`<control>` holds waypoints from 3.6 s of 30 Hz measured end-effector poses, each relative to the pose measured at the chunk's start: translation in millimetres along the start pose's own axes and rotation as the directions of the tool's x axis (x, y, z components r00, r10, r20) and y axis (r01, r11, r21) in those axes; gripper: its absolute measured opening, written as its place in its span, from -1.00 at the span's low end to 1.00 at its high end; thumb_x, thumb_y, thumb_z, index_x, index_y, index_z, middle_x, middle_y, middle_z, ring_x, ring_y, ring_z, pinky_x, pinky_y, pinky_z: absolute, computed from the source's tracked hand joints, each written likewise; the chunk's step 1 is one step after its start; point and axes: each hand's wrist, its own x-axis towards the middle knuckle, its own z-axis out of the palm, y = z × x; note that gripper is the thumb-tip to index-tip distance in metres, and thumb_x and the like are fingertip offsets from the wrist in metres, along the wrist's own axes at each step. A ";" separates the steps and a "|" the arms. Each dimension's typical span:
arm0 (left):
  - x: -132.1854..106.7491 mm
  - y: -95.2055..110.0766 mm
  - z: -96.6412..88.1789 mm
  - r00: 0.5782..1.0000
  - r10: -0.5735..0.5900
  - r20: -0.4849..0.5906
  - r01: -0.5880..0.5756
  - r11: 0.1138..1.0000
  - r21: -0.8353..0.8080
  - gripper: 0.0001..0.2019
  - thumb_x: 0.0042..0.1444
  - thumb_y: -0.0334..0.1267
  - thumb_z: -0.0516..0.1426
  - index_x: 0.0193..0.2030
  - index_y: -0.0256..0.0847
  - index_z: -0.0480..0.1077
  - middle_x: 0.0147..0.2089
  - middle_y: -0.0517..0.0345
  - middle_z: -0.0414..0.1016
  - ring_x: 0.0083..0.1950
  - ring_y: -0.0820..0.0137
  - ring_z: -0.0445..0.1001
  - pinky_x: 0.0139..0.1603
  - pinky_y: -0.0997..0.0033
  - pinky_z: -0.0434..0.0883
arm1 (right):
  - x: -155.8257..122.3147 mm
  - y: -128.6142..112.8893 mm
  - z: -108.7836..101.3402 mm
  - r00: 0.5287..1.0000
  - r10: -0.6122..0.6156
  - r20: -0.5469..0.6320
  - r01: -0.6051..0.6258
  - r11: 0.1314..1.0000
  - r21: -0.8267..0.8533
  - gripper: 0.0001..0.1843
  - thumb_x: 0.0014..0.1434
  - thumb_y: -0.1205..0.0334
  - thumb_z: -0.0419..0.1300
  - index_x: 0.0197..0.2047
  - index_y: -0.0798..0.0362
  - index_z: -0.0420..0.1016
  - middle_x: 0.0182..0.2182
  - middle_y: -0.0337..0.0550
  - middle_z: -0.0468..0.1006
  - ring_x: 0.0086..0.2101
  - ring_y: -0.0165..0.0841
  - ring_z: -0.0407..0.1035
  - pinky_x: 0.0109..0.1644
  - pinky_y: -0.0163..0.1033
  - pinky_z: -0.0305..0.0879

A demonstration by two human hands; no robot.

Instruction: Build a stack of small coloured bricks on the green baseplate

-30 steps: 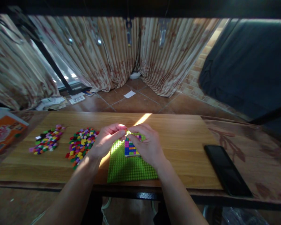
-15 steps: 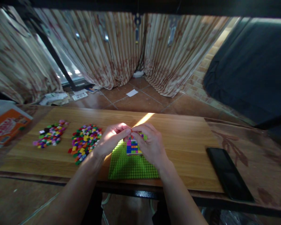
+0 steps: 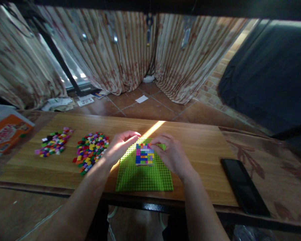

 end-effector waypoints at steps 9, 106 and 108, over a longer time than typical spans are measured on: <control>1.0 -6.4 11.6 0.993 -0.015 0.115 -0.004 0.987 0.162 -0.75 0.14 -0.10 0.11 -0.31 -0.24 0.52 -0.34 0.17 0.51 -0.29 0.40 0.40 -0.28 0.46 0.33 | 0.6 4.6 9.3 0.999 -0.041 0.020 0.042 0.998 -0.054 -0.90 0.17 0.26 0.24 -0.31 -0.09 0.60 -0.25 -0.17 0.52 -0.20 -0.28 0.43 -0.09 -0.08 0.36; -20.4 15.9 -102.7 0.776 -0.065 -0.628 -0.180 0.930 -0.320 -0.90 -0.14 -0.29 0.24 -0.45 -0.26 0.50 -0.47 0.20 0.52 -0.36 0.51 0.48 -0.20 0.50 0.43 | 0.4 -87.0 186.9 0.999 -0.037 -0.017 0.029 0.941 -0.336 -0.85 0.13 0.41 0.12 -0.22 0.11 0.47 -0.25 -0.02 0.50 -0.25 -0.24 0.39 -0.21 -0.21 0.37; -20.1 16.1 -101.6 0.775 -0.070 -0.628 -0.160 0.940 -0.301 -0.89 -0.14 -0.28 0.24 -0.44 -0.27 0.50 -0.46 0.20 0.52 -0.35 0.50 0.49 -0.20 0.50 0.43 | 1.6 -87.7 187.3 0.997 -0.072 0.005 0.070 0.938 -0.339 -0.87 0.16 0.42 0.12 -0.21 0.12 0.45 -0.25 0.00 0.51 -0.24 -0.23 0.40 -0.19 -0.20 0.38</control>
